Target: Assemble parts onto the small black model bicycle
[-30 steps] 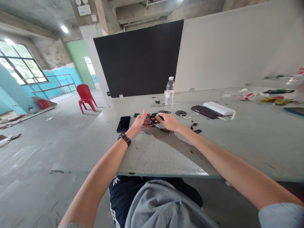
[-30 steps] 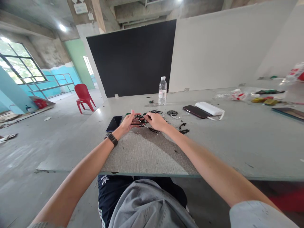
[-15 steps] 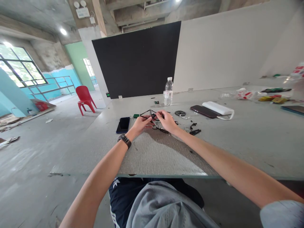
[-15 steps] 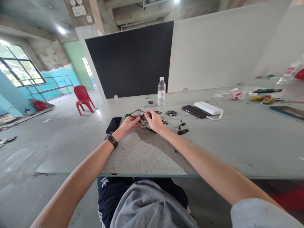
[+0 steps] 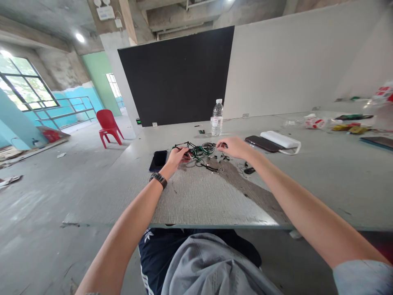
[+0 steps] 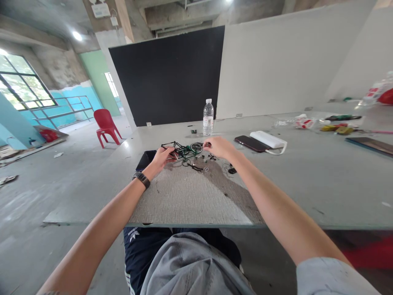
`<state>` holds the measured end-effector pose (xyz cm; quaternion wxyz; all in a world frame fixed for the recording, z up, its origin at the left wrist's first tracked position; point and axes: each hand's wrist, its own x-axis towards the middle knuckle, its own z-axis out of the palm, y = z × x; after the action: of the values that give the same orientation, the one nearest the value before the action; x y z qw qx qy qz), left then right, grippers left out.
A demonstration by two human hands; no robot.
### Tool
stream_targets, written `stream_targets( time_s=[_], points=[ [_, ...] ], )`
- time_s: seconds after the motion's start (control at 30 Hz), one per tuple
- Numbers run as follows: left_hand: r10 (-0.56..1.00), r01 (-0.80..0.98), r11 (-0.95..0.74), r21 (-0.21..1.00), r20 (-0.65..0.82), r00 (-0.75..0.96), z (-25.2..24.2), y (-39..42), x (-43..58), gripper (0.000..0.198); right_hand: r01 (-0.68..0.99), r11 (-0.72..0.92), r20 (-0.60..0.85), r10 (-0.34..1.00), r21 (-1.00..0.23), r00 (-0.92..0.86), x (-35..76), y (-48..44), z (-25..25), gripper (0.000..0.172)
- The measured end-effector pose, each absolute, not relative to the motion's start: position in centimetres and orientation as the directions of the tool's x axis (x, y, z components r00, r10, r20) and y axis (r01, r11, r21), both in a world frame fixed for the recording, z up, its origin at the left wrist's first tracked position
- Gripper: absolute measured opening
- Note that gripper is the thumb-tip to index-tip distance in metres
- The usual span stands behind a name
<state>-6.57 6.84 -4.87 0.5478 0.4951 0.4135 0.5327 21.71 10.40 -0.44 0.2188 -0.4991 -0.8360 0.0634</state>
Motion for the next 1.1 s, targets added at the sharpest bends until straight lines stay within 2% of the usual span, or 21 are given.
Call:
stream_targets(
  time_s=[0.1, 0.2, 0.3, 0.43, 0.5, 0.63, 0.77, 0.83, 1.1],
  points=[
    [0.995, -0.164, -0.059, 0.985, 0.071, 0.064, -5.0, 6.9, -6.6, 0.017, 0.778, 0.520, 0.135, 0.851, -0.352, -0.507, 23.0, 10.4, 0.2, 0.019],
    [0.995, -0.150, -0.067, 0.986, 0.077, 0.063, -5.1, 6.8, -6.6, 0.016, 0.690, 0.588, -0.064, 0.740, -0.423, -0.670, 22.7, 9.7, 0.6, 0.030],
    [0.993, -0.136, -0.083, 0.987, 0.093, 0.071, -5.1, 6.9, -6.6, 0.016, 0.659, 0.599, -0.137, 0.684, -0.454, -0.716, 21.6, 9.0, 0.5, 0.039],
    [0.987, -0.127, -0.119, 0.985, 0.131, 0.096, -5.2, 7.1, -6.5, 0.013, 0.684, 0.577, -0.198, 0.682, -0.445, -0.704, 20.8, 8.8, 0.3, 0.031],
    [0.983, -0.124, -0.130, 0.984, 0.145, 0.116, -5.3, 7.1, -6.3, 0.013, 0.679, 0.580, -0.141, 0.704, -0.450, -0.696, 20.9, 8.9, 0.4, 0.026],
    [0.972, -0.114, -0.138, 0.984, 0.157, 0.176, -5.3, 7.0, -6.0, 0.015, 0.671, 0.594, 0.157, 0.788, -0.444, -0.595, 20.7, 8.9, 0.7, 0.027],
    [0.956, -0.093, -0.151, 0.984, 0.169, 0.239, -5.3, 6.6, -5.9, 0.017, 0.625, 0.623, 0.411, 0.782, -0.470, -0.469, 19.5, 8.4, 0.4, 0.025],
    [0.946, -0.084, -0.156, 0.984, 0.174, 0.272, -5.3, 6.5, -5.9, 0.018, 0.619, 0.637, 0.466, 0.766, -0.460, -0.442, 18.8, 8.0, 0.2, 0.025],
    [0.919, -0.063, -0.169, 0.984, 0.180, 0.351, -5.2, 6.3, -5.9, 0.018, 0.613, 0.673, 0.525, 0.726, -0.413, -0.444, 17.1, 7.0, -0.2, 0.028]
  ],
)
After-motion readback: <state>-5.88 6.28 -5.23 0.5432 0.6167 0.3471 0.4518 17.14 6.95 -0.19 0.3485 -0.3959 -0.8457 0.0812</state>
